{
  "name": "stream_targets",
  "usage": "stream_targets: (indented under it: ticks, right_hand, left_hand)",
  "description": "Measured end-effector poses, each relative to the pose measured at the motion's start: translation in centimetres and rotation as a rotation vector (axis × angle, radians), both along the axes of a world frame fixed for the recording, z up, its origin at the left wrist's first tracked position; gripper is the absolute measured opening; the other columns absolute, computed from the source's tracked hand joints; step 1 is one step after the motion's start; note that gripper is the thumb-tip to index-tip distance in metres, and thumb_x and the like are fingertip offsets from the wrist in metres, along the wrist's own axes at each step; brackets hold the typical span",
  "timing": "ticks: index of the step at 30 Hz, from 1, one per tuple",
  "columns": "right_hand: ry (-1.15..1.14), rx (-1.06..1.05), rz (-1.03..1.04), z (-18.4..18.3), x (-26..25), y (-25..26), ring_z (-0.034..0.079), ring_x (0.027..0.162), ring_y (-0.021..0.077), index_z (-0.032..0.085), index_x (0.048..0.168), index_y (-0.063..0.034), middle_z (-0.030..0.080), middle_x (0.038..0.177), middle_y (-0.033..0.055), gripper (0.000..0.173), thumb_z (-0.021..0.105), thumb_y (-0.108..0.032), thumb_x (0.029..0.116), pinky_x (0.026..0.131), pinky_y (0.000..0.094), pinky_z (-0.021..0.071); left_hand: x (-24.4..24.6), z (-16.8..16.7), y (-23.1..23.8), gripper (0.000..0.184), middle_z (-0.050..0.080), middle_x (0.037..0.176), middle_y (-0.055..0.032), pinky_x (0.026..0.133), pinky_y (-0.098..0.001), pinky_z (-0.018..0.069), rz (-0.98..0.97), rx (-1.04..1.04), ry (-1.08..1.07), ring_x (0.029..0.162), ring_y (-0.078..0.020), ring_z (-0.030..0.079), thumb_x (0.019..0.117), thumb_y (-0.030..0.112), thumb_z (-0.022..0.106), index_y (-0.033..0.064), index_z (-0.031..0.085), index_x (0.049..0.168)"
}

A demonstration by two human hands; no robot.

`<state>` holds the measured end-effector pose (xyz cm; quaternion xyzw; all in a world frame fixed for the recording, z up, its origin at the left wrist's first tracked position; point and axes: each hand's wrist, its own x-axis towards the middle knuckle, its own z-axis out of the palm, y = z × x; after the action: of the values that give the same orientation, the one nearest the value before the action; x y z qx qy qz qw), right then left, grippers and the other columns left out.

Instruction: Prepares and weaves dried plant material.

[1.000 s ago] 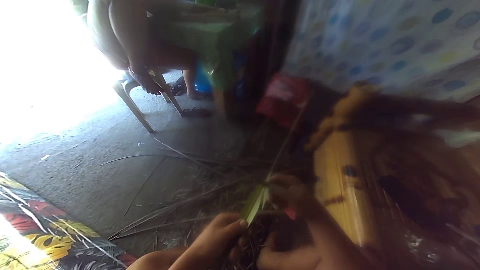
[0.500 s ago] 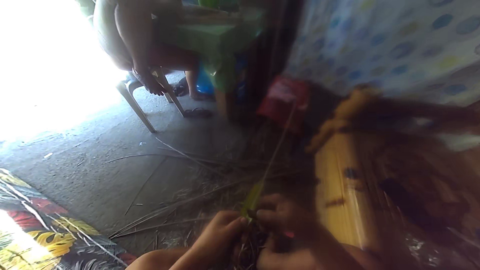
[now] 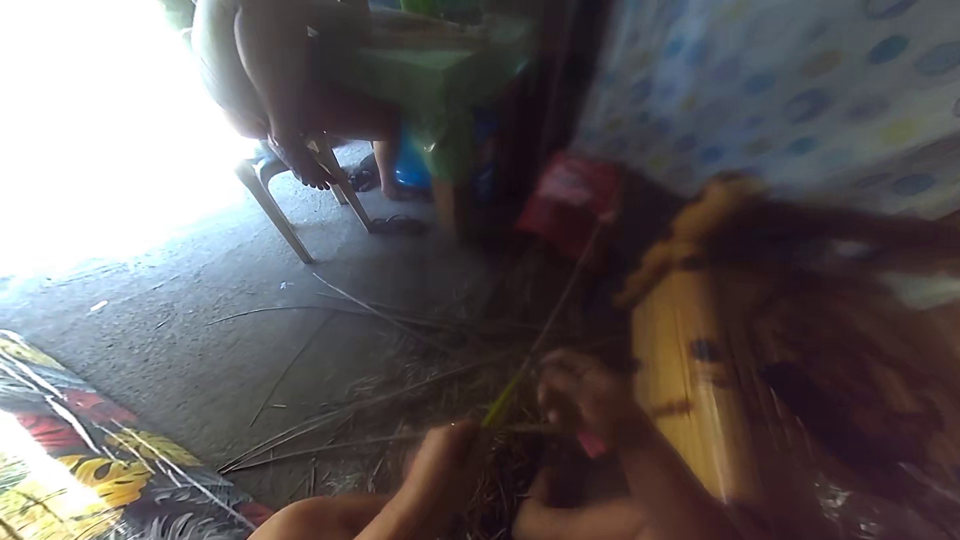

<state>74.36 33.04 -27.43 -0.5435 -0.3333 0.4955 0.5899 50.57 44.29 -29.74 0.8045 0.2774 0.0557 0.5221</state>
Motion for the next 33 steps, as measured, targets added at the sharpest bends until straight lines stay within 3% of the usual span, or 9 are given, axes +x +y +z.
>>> stream_targets:
  ticks: [3,5,15,19,22,25,28,33]
  right_hand:
    - [0.003,-0.143,0.307,0.2,-3.3,-0.2,0.064,0.057,0.0134,0.064,0.114,-0.0040,0.069,0.080,0.0055,0.022,0.052,-0.020,0.1051,0.052,0.0296,0.0568]
    - [0.029,-0.201,0.356,-0.6,-4.6,-0.1,0.065,0.057,0.0152,0.064,0.110,-0.0038,0.069,0.079,0.0068,0.022,0.054,-0.022,0.1055,0.052,0.0306,0.0575]
    - [-0.036,-0.188,-0.058,-0.3,-1.0,0.4,0.064,0.054,0.0160,0.064,0.110,-0.0012,0.070,0.077,0.0086,0.019,0.053,-0.016,0.1060,0.049,0.0290,0.0570]
    - [-0.066,-0.136,-0.232,-0.4,-0.3,0.5,0.064,0.054,0.0158,0.062,0.111,0.0000,0.069,0.077,0.0083,0.019,0.049,-0.014,0.1071,0.049,0.0287,0.0568]
    - [-0.032,-0.154,-0.024,-0.1,-0.9,0.2,0.064,0.058,0.0155,0.062,0.118,-0.0016,0.068,0.080,0.0066,0.022,0.052,-0.017,0.1050,0.052,0.0307,0.0574]
    - [0.047,-0.184,0.241,-0.4,-2.1,0.1,0.065,0.058,0.0143,0.062,0.117,-0.0046,0.069,0.079,0.0065,0.020,0.056,-0.019,0.1043,0.052,0.0286,0.0567]
    - [0.087,-0.124,0.252,-0.8,-2.0,-0.1,0.065,0.056,0.0139,0.064,0.117,-0.0038,0.070,0.079,0.0080,0.019,0.057,-0.015,0.1040,0.050,0.0272,0.0563]
    - [0.045,-0.065,0.203,-0.7,-1.1,-0.1,0.063,0.056,0.0121,0.068,0.119,-0.0032,0.070,0.079,0.0065,0.021,0.058,-0.014,0.1042,0.050,0.0262,0.0558]
  left_hand:
    - [0.0,-0.5,-0.3,0.030,0.065,0.070,-0.0013,0.063,-0.0362,0.0554,0.013,0.246,0.029,0.063,-0.0130,0.063,0.1048,0.028,0.052,0.0095,0.070,0.091]
    - [0.0,-0.8,-0.6,0.026,0.066,0.072,-0.0021,0.066,-0.0381,0.0570,0.003,0.324,0.023,0.067,-0.0150,0.066,0.1027,0.025,0.052,0.0100,0.071,0.093]
    - [0.1,-0.6,-0.8,0.029,0.062,0.066,-0.0017,0.059,-0.0322,0.0538,-0.006,0.309,0.010,0.060,-0.0120,0.061,0.1040,0.026,0.052,0.0093,0.069,0.087]
    - [0.1,-0.4,-0.7,0.030,0.063,0.066,-0.0013,0.059,-0.0328,0.0548,-0.013,0.229,0.032,0.059,-0.0114,0.062,0.1044,0.027,0.052,0.0094,0.069,0.086]
    - [0.2,0.1,-0.5,0.030,0.063,0.065,0.0002,0.054,-0.0306,0.0537,0.001,0.029,0.009,0.055,-0.0098,0.060,0.1046,0.026,0.053,0.0088,0.069,0.086]
    - [0.0,0.5,0.2,0.029,0.068,0.070,-0.0029,0.053,-0.0313,0.0586,-0.028,-0.268,-0.085,0.054,-0.0129,0.065,0.1064,0.023,0.052,0.0055,0.069,0.090]
    - [0.0,1.0,0.4,0.030,0.068,0.071,-0.0060,0.051,-0.0311,0.0581,-0.045,-0.418,-0.139,0.054,-0.0147,0.065,0.1074,0.022,0.051,0.0030,0.069,0.094]
    - [-0.1,1.3,0.6,0.029,0.067,0.070,-0.0076,0.049,-0.0304,0.0573,-0.055,-0.486,-0.176,0.053,-0.0150,0.064,0.1075,0.021,0.052,0.0015,0.069,0.095]
